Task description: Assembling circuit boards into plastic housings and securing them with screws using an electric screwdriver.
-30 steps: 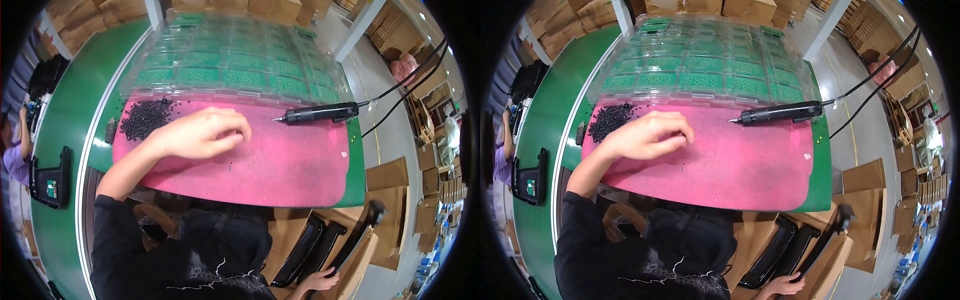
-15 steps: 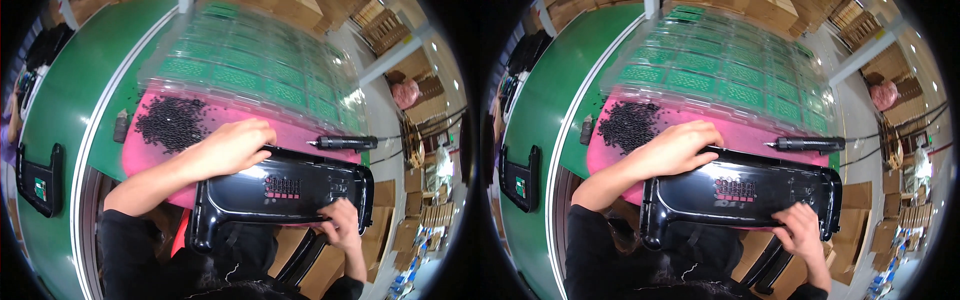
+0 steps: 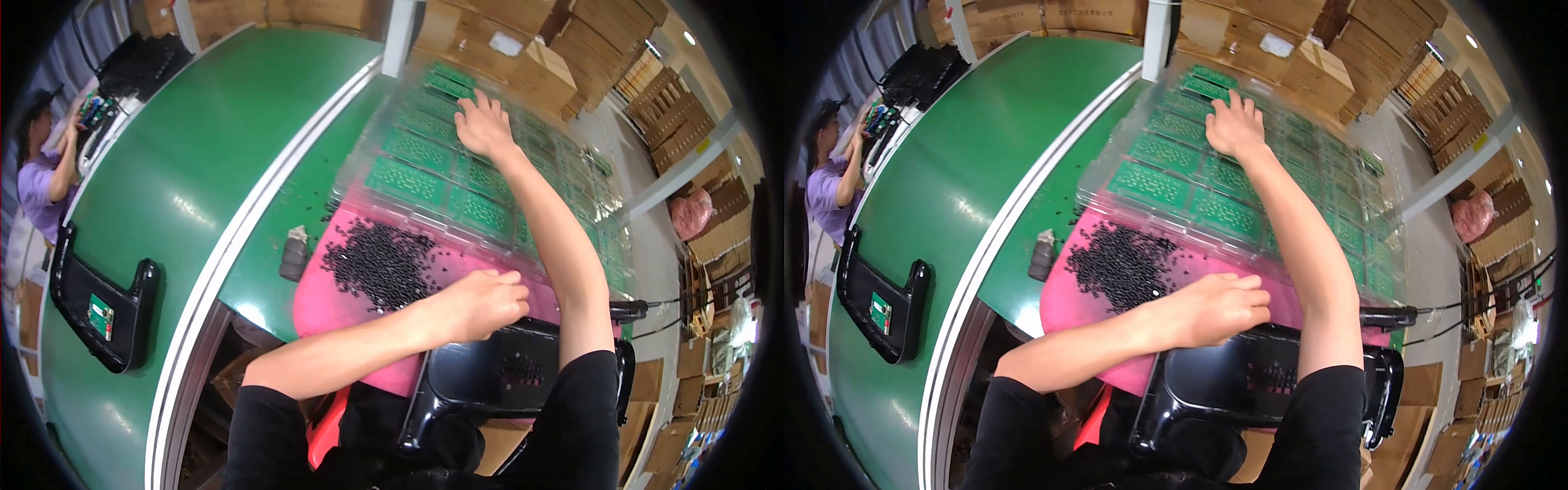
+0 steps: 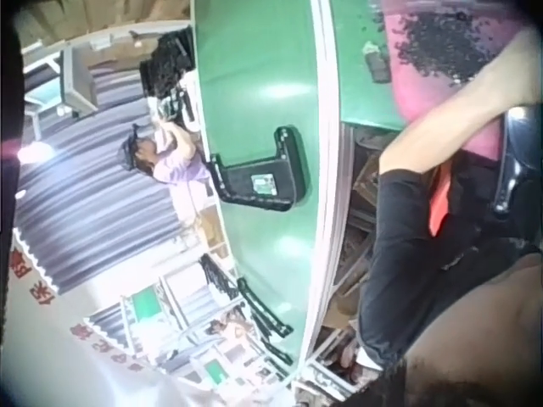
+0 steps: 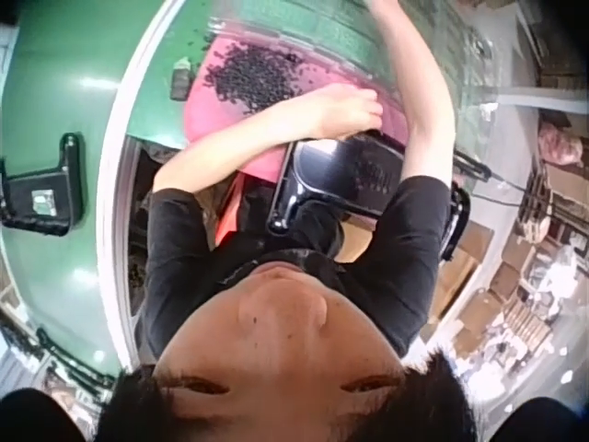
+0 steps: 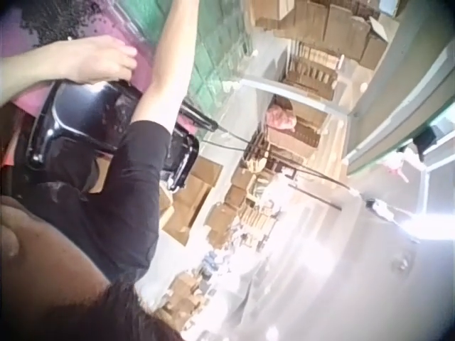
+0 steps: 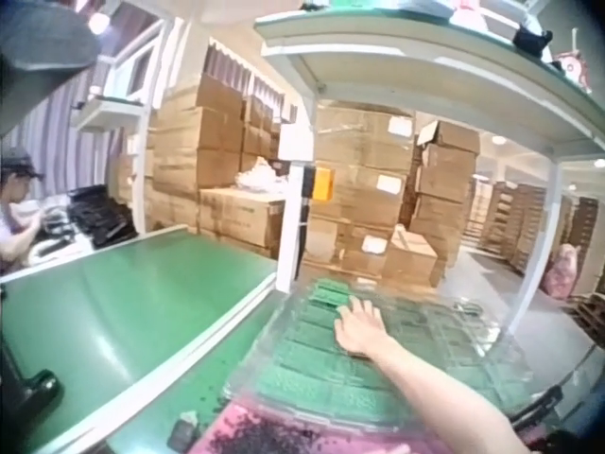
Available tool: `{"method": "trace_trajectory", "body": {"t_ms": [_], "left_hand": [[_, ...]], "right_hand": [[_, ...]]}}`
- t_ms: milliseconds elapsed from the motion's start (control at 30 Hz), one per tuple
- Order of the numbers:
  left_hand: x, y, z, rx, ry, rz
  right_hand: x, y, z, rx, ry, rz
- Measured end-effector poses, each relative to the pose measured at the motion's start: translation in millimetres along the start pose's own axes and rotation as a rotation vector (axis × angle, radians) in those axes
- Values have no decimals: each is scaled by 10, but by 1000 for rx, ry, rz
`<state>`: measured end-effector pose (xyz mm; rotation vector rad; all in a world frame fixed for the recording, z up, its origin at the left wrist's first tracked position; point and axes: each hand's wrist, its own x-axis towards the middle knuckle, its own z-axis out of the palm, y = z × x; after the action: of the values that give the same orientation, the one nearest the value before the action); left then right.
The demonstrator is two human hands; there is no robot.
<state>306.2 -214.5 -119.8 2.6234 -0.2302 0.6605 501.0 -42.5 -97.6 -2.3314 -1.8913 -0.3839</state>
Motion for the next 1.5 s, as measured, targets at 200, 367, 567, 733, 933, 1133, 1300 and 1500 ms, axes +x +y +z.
{"method": "trace_trajectory", "body": {"t_ms": [200, 367, 567, 733, 933, 1133, 1300, 1500], "left_hand": [[20, -48, 59, 139, 17, 31], [68, -5, 14, 103, 21, 3], [65, 65, -493, 364, 635, -184], [39, 27, -513, 355, 517, -218], [11, 162, -454, 198, 420, 41], [-37, 169, -331, 80, 269, 116], [-82, 118, -297, -10, 184, 101], [-98, 32, -271, -104, 160, 82]], "right_hand": [[245, 86, 238, 9, -68, -6], [-188, 204, -294, 220, 430, -299], [-1444, 266, -1103, 594, 452, -378], [-2484, 350, -1446, 750, 352, -323], [-3173, 456, -1532, 689, 399, -65], [-3617, 488, -1455, 818, 215, 78], [-3728, 444, -1411, 1104, 30, 343], [-3697, 440, -1343, 1003, -14, 95]]}}
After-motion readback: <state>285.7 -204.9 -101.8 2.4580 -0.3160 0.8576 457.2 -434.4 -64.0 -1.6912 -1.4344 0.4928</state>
